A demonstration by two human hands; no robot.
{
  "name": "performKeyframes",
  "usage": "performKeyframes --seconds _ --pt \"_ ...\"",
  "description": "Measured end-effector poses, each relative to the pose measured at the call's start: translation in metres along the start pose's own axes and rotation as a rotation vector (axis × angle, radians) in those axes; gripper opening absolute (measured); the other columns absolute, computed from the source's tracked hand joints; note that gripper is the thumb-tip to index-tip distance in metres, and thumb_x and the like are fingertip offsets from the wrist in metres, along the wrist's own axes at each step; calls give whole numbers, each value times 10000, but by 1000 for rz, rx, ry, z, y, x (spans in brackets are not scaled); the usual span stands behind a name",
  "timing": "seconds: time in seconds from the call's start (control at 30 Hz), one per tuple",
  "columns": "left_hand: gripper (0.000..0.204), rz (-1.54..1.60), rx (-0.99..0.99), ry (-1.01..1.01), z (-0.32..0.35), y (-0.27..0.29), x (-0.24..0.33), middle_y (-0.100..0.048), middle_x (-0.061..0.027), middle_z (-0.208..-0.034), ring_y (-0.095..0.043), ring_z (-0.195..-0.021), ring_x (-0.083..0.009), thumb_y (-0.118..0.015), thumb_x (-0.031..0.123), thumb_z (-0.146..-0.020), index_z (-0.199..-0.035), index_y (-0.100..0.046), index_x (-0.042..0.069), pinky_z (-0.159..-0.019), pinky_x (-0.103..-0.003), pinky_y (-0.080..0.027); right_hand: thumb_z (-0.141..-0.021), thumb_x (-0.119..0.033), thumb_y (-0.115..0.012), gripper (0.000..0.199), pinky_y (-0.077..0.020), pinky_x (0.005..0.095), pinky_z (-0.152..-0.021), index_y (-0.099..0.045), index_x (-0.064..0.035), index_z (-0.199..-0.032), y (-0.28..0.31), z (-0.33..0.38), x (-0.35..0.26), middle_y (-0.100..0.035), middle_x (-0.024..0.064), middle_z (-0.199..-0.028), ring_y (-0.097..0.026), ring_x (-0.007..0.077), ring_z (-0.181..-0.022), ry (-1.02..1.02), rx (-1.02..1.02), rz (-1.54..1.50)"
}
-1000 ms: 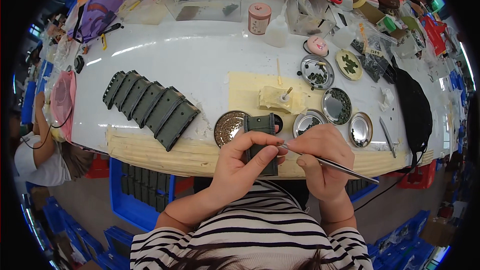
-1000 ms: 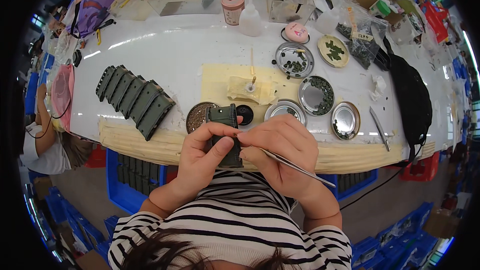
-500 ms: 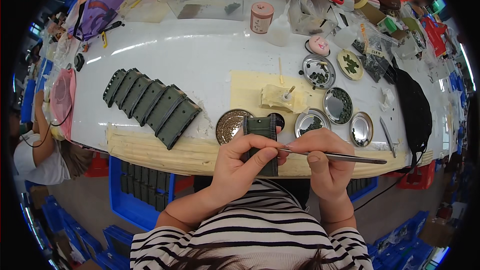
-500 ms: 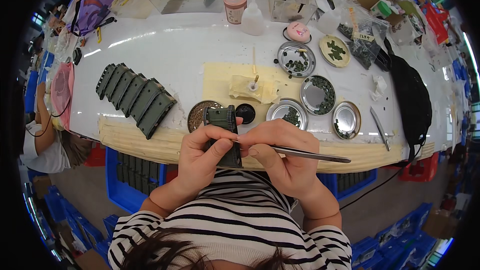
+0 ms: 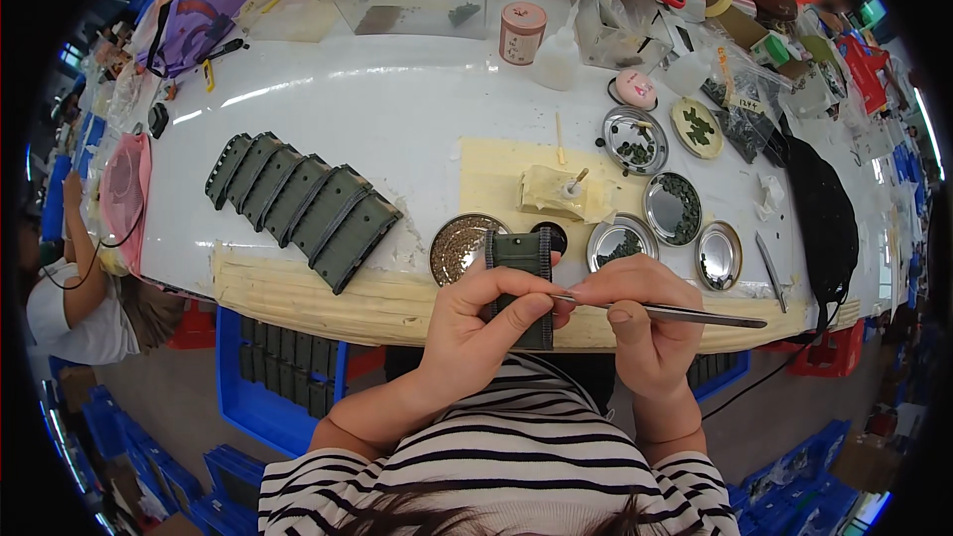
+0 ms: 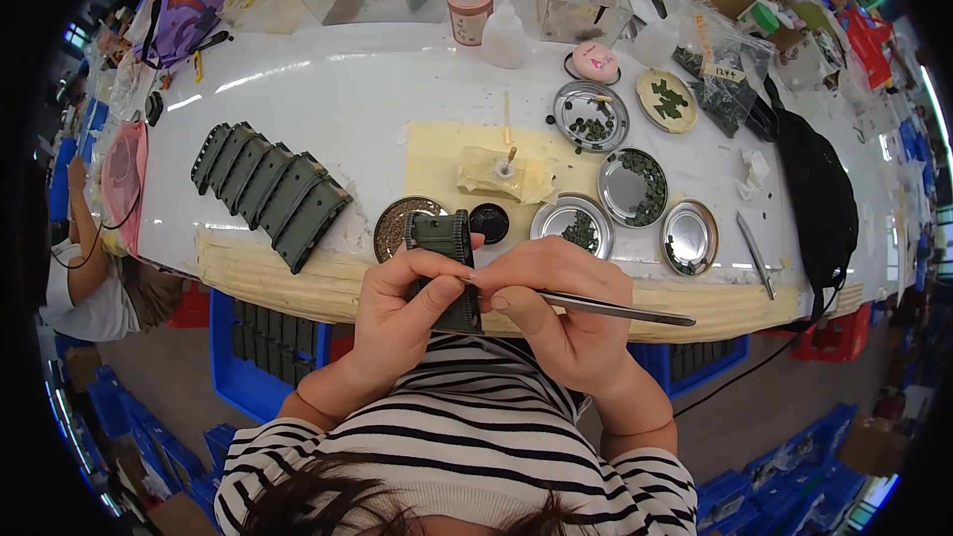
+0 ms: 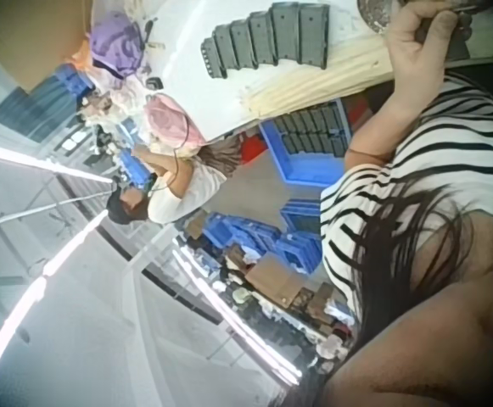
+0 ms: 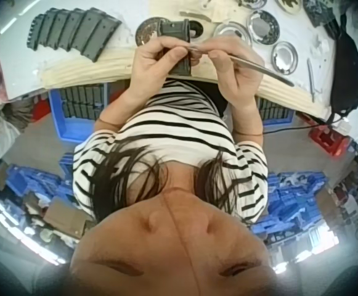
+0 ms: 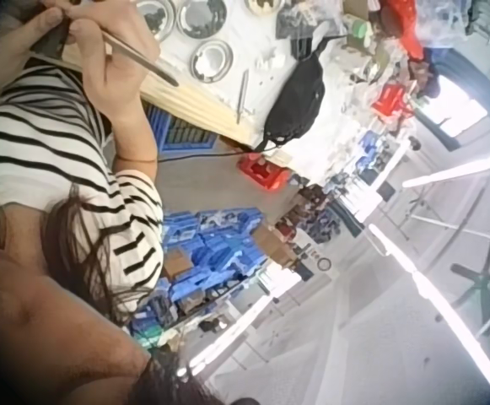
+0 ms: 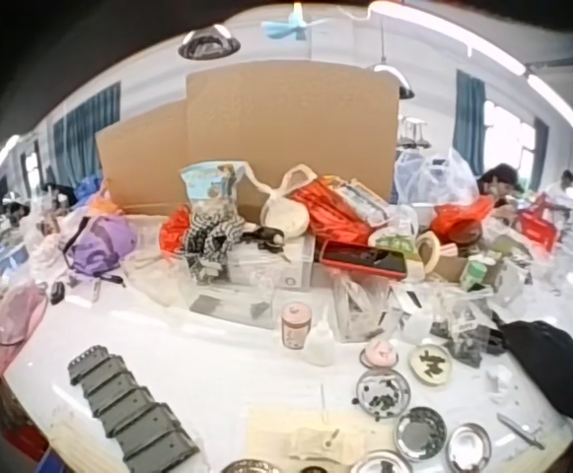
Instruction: Assembling small detail parts and painting components of a toy tank at a factory workbench.
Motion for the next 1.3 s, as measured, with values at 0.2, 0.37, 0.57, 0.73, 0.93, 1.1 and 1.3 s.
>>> performKeyframes --seconds 0.2,0.37,0.57,0.73,0.93,1.1,1.3 --pt "133 -244 8 -79 1 3 6 -704 -64 -883 -625 -883 -107 -616 93 -937 -1006 -685 2 -1075 -362 -349 -884 -68 -625 112 -478 273 -643 -687 15 -925 0 -1 -2 -674 72 -732 -620 178 -689 -58 -25 5" --pt "174 -306 -56 -77 0 6 8 -665 -84 -958 -633 -931 -126 -597 70 -941 -1100 -642 15 -993 -325 -431 -907 -66 -594 131 -477 275 -648 -690 23 -902 0 0 -1 -679 86 -769 -619 170 -699 -107 2 -35" --pt "797 172 107 85 3 8 18 -415 -178 -1384 -610 -1079 -256 -483 -40 -947 -1534 -12 222 -948 -437 -525 -926 -60 -577 152 -458 269 -667 -696 35 -936 6 8 18 -674 102 -821 -592 156 -747 -178 222 -62" --pt "721 565 172 145 6 24 15 -494 -148 -1309 -620 -1074 -256 -519 -37 -920 -1512 -167 177 -1040 -520 -448 -893 -65 -631 115 -445 293 -710 -710 2 -944 3 11 45 -674 81 -815 -565 181 -729 -201 186 180" --pt "476 812 128 224 13 23 13 -573 -112 -1215 -596 -1119 -223 -511 1 -918 -1360 -391 131 -1094 -557 -377 -857 -96 -680 111 -444 318 -749 -723 -28 -934 -6 7 50 -685 72 -819 -550 225 -799 -139 134 346" --pt "368 831 160 174 12 27 9 -566 -141 -1216 -572 -1136 -264 -484 46 -954 -1284 -420 195 -995 -476 -470 -841 -115 -699 122 -444 324 -747 -728 -37 -931 -7 6 51 -697 57 -831 -541 227 -799 -117 93 417" --pt "370 681 229 170 17 29 17 -556 -181 -1253 -577 -1143 -266 -455 113 -977 -1320 -356 210 -919 -441 -516 -833 -120 -708 127 -441 323 -733 -731 -42 -930 -9 5 51 -696 55 -828 -528 226 -785 -99 81 450"
Point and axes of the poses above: each hand's wrist, its own z-axis away from the middle knuckle, its own y-axis out of the back of the hand, x = y × z, the point moved 3 cm from there along -z, towards the middle knuckle
